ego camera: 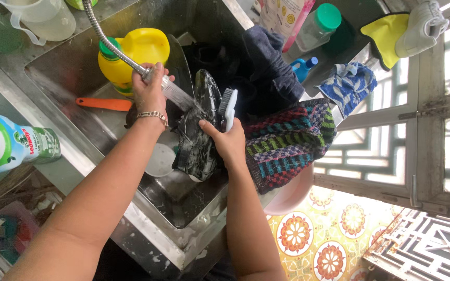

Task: The person scrubs a black shoe with a brush and soapy water, سپس rinses it under a faucet in a sink. The shoe is cleaned on the sides and sole before being rinsed thoroughly.

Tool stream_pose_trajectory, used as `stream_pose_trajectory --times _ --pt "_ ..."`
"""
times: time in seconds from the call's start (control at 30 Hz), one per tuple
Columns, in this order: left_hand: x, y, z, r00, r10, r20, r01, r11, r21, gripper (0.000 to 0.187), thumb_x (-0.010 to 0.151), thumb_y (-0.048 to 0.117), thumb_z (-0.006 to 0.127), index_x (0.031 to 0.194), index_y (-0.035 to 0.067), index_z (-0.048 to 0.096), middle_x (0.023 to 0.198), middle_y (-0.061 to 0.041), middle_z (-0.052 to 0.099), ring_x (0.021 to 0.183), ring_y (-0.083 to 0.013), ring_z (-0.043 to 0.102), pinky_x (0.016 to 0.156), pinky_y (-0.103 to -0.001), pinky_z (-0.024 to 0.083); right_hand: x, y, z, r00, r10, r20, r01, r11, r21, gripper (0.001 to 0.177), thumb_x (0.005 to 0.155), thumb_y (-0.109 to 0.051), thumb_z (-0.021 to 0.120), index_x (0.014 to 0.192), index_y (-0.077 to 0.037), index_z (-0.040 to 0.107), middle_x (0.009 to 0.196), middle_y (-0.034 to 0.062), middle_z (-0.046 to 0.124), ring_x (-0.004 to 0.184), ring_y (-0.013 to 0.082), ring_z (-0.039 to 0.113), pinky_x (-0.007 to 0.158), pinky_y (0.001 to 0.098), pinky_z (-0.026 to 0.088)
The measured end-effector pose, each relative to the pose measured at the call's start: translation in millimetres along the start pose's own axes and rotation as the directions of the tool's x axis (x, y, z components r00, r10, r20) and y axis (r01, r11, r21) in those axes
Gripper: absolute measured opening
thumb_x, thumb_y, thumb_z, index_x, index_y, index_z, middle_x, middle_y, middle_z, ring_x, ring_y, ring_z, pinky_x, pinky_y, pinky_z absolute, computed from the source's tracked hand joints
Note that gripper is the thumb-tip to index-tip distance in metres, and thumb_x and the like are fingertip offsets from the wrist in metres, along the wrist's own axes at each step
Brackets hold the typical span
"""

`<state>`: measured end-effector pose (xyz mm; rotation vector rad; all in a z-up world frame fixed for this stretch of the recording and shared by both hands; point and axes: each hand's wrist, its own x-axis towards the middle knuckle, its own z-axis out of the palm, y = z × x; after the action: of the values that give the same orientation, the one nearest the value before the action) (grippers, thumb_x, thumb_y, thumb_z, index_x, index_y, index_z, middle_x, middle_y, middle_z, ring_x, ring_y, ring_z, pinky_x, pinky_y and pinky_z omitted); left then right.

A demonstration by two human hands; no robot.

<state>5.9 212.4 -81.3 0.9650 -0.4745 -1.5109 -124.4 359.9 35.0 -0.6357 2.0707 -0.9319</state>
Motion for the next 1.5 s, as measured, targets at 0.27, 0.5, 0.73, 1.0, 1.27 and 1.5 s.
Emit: stream_pose_trajectory --times 0.27,0.5,0.73,1.0,1.27,1.5 --pt "-16.8 22.9 7.4 0.983 -0.076 0.167 0.089 0.994 -0.070 0.031 0.098 0.025 0.073 0.121 0.016 0.053 0.111 -0.006 0.066 0.100 -0.0214 0.069 0.086 -0.036 0.059 0.4 0.6 2.7 0.997 -0.022 0.068 0.023 1.000 -0.017 0.057 0.068 -0.034 0.089 0.107 0.001 0.066 0.093 0.0101 0.076 0.080 0.0175 0.074 0.074 0.0319 0.059" --pt "-3.8 17.4 7.7 0.977 -0.116 0.178 0.123 0.992 -0.030 0.030 0.099 0.026 0.072 0.123 0.017 0.055 0.113 -0.004 0.069 0.100 -0.0149 0.068 0.082 -0.029 0.058 0.3 4.5 3.7 0.996 -0.039 0.086 0.042 0.999 -0.025 0.056 0.067 -0.033 0.090 0.107 0.000 0.067 0.094 0.0092 0.077 0.081 0.0163 0.073 0.075 0.0315 0.058" --pt "-10.2 26.8 15.5 0.988 -0.111 0.105 0.098 0.988 0.122 0.037 0.093 0.032 0.079 0.122 0.020 0.060 0.107 0.004 0.073 0.089 -0.0029 0.061 0.069 -0.019 0.044 3.5 6.3 4.5 0.996 -0.029 0.080 0.029 1.000 -0.004 0.057 0.067 -0.032 0.090 0.110 -0.001 0.067 0.095 0.0078 0.077 0.082 0.0149 0.072 0.076 0.0305 0.058" --pt "-24.5 39.4 15.3 0.982 -0.146 0.121 0.129 0.983 0.133 0.039 0.092 0.033 0.081 0.122 0.018 0.061 0.108 0.005 0.072 0.091 -0.0024 0.062 0.073 -0.020 0.047 13.1 12.9 8.2 0.998 -0.057 0.014 0.053 0.977 0.207 0.056 0.073 -0.033 0.088 0.110 0.001 0.065 0.095 0.0075 0.073 0.083 0.0139 0.069 0.076 0.0297 0.056" --pt "-27.8 41.3 17.4 0.981 -0.147 0.128 0.133 0.985 0.112 0.040 0.090 0.031 0.083 0.121 0.017 0.061 0.106 0.005 0.070 0.091 -0.0022 0.064 0.073 -0.019 0.048 53.2 6.2 19.3 0.995 -0.071 -0.071 0.086 0.966 0.243 0.052 0.074 -0.035 0.088 0.105 0.000 0.065 0.093 0.0058 0.071 0.080 0.0123 0.065 0.072 0.0281 0.053" --pt "-27.0 44.8 13.2 0.987 -0.129 0.091 0.112 0.978 0.178 0.038 0.090 0.027 0.084 0.120 0.016 0.063 0.103 0.007 0.067 0.087 -0.0034 0.061 0.072 -0.020 0.047 77.6 -8.9 23.8 0.979 -0.134 -0.152 0.170 0.950 0.260 0.047 0.076 -0.037 0.089 0.096 -0.004 0.063 0.083 0.0016 0.068 0.072 0.0097 0.062 0.066 0.0263 0.052"
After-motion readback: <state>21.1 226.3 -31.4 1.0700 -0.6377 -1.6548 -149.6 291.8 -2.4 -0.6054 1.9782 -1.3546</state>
